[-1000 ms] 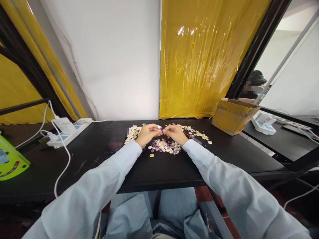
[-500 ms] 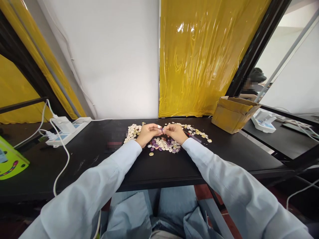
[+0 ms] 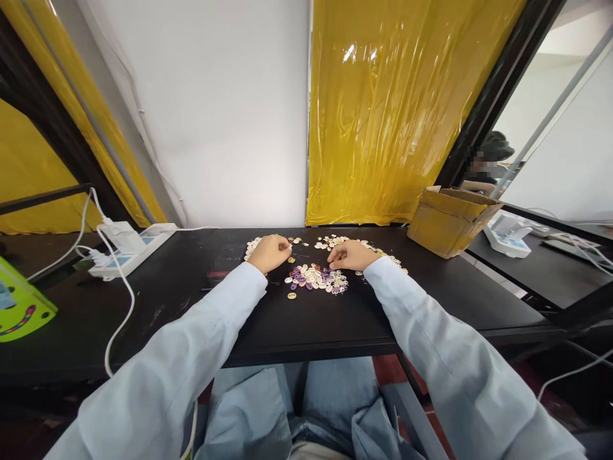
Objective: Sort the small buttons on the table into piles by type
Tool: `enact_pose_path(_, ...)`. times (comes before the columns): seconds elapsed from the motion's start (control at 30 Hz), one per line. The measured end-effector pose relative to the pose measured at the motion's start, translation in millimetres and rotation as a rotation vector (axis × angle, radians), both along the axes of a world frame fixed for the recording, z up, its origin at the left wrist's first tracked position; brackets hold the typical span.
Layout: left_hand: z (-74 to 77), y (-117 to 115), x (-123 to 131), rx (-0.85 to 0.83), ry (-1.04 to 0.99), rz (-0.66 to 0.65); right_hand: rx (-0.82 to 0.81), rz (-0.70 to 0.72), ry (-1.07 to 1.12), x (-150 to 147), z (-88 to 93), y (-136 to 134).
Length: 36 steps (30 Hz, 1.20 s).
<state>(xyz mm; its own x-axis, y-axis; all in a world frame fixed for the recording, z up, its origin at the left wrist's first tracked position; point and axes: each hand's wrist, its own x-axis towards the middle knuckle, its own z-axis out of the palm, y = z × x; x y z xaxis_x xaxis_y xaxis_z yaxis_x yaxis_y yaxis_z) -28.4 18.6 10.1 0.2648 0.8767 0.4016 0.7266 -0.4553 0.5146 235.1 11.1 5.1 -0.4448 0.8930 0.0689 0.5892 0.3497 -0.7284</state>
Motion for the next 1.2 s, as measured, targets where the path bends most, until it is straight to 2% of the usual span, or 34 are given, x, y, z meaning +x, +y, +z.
enact_pose_path(0.13, -0.8, -0.8, 0.9, -0.029, 0.090, -0.010, -0.008, 0.053, -0.004, -1.5, -1.2, -0.4)
enact_pose_path(0.3, 0.3, -3.7, 1.8, 0.011, 0.168, 0.000, 0.021, 0.037, 0.006, -6.1, -4.7, 1.4)
enact_pose_path(0.37, 1.9, -5.1, 2.1, 0.053, 0.159, -0.039, 0.015, 0.017, 0.030, -7.4, -4.6, 0.9)
enact_pose_path(0.43, 4.0, -6.5, 2.6, 0.052, 0.109, -0.135, 0.007, -0.011, 0.072, -8.4, -3.7, -0.2)
enact_pose_path(0.53, 7.4, -8.8, 2.8, -0.104, 0.042, -0.259, 0.005, -0.062, 0.138, -9.3, -3.2, -0.9)
enact_pose_path(0.63, 11.0, -10.9, 0.9, -0.291, 0.022, -0.307, 0.036, -0.097, 0.172, -10.1, -5.2, 0.9)
enact_pose_path(0.73, 14.0, -12.3, -1.8, -0.375, 0.030, -0.340, 0.063, -0.115, 0.192, -11.9, -8.8, 3.4)
enact_pose_path(0.83, 15.1, -13.3, -2.9, -0.415, 0.053, -0.354, 0.089, -0.117, 0.218, -14.9, -10.7, 4.2)
enact_pose_path(1.03, 12.4, -12.9, -1.8, -0.388, 0.121, -0.329, 0.343, -0.156, 0.254, -19.2, -7.7, 2.0)
enact_pose_path(1.2, 11.1, -12.1, -1.7, -0.374, 0.110, -0.331, 0.373, -0.162, 0.270, -20.3, -7.2, 0.6)
